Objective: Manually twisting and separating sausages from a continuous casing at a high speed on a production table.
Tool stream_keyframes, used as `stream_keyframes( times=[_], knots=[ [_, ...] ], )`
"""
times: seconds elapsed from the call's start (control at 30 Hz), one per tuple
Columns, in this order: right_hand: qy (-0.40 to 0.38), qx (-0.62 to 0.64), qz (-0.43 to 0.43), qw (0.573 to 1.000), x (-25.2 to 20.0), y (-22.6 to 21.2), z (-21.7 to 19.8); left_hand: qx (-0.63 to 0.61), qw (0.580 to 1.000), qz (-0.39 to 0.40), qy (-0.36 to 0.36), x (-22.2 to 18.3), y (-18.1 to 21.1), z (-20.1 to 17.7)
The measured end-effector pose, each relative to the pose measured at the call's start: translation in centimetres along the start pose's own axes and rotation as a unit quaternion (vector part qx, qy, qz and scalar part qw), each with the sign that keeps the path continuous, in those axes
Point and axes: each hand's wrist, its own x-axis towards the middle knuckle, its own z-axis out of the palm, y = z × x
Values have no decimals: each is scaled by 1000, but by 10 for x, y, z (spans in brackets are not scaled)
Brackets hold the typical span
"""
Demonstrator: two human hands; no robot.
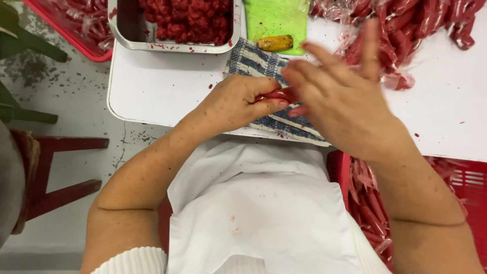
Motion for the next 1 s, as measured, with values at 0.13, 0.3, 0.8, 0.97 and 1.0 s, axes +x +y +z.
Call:
stream_keyframes(
  times=[0.13, 0.3, 0.8, 0.97, 1.0],
  knots=[
    [-9, 73, -21, 997, 19, -5, 15, 6, 1000, -5, 14, 0, -2, -3],
    [-8, 136, 4, 991, 29, -19, 26, 3, 998, 20, 54, -8, -13, -2],
    [43, 585, 181, 789, -6, -70, 146, -131, 929, -67, 340, -103, -148, -7],
    [184, 834, 215, 474, 48, -79, 104, -231, 881, 44, 410, -123, -111, -3],
    [194, 862, 245, 399, 54, -82, 91, -268, 868, 84, 409, -125, -102, -2]
  ],
)
